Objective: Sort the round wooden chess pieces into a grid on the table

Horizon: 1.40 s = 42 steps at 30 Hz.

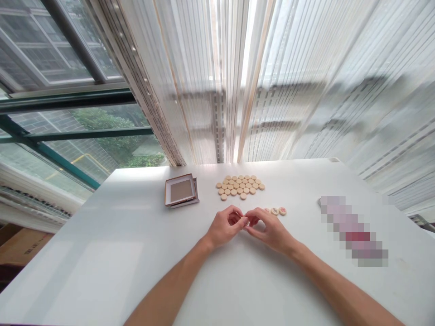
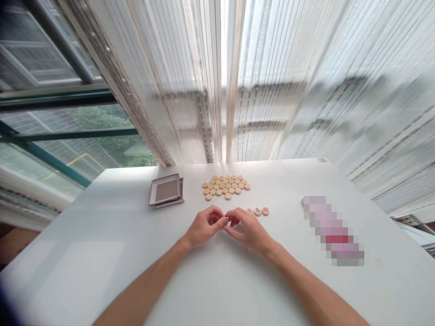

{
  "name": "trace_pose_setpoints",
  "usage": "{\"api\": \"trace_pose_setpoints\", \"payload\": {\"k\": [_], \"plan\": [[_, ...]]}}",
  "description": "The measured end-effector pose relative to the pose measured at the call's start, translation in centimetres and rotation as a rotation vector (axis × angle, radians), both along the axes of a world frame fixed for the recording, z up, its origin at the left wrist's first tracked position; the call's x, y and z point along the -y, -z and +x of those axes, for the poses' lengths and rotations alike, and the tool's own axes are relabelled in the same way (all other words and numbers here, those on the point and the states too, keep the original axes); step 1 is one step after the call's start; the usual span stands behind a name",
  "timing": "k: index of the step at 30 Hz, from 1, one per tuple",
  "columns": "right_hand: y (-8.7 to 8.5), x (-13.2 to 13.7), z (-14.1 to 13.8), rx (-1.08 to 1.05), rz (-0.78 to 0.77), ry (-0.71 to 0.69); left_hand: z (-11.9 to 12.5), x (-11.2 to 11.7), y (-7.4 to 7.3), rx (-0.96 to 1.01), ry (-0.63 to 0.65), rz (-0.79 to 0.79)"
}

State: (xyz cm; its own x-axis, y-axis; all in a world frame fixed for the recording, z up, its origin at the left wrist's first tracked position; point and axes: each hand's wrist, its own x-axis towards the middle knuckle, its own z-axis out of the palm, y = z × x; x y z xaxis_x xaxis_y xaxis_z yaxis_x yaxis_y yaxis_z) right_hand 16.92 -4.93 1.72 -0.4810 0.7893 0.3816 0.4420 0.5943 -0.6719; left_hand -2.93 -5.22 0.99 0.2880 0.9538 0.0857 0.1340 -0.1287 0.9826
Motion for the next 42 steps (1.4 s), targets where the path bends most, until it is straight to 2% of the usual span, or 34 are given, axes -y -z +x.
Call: {"api": "trace_pose_setpoints", "payload": {"k": [8, 14, 18, 42], "plan": [[-0.03, -0.06, -0.05, 0.001, -0.001, -0.008, -0.04, -0.11, -0.12, 0.013, 0.012, 0.032], [0.16, -0.30, 0.21, -0.001, 0.078, -0.014, 0.02, -0.14, -0.06, 0.081, 0.031, -0.001], [-0.10, -0.24, 0.16, -0.004, 0.074, -0.022, 0.08, -0.10, -0.23, 0.104, 0.043, 0.011], [-0.22, -0.38, 0.19, -0.050, 0.088, 0.008, -0.18, -0.08, -0.30, 0.045, 0.066, 0.054]]}}
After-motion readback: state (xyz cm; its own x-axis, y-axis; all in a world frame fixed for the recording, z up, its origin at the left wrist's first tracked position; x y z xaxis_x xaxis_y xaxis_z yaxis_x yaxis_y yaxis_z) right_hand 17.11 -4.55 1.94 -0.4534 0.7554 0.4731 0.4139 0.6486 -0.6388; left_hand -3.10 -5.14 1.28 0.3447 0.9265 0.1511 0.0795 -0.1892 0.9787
